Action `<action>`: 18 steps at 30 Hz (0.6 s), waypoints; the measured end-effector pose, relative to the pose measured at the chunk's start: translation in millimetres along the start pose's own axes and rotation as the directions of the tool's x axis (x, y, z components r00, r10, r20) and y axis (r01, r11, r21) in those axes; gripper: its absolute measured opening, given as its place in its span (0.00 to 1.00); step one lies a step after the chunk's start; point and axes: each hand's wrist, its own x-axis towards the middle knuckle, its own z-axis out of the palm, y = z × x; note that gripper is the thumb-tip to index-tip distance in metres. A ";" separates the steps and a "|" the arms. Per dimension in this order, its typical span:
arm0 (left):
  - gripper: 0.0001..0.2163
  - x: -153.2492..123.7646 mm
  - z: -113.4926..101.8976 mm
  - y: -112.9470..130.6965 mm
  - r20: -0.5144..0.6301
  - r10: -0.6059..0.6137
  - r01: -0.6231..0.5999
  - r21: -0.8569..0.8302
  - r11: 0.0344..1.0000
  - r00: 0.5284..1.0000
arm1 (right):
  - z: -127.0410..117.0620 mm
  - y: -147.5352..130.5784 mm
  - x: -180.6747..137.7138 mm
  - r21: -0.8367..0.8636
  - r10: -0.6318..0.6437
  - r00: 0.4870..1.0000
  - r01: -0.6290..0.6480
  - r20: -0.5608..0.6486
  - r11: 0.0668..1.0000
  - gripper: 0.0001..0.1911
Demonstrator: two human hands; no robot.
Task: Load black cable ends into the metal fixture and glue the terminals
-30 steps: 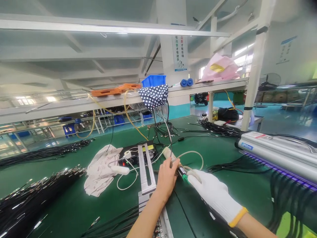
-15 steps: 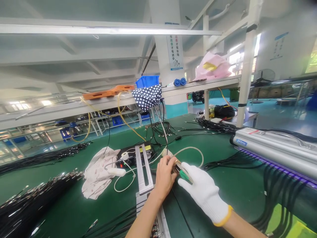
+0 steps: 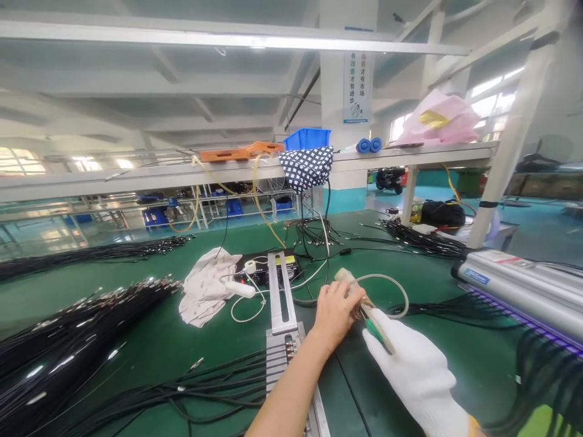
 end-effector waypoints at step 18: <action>0.14 7.3 -16.4 -13.9 0.075 -0.067 0.065 0.036 0.997 0.995 | -52.6 7.7 -15.8 0.223 0.020 0.968 -0.077 0.248 0.972 0.19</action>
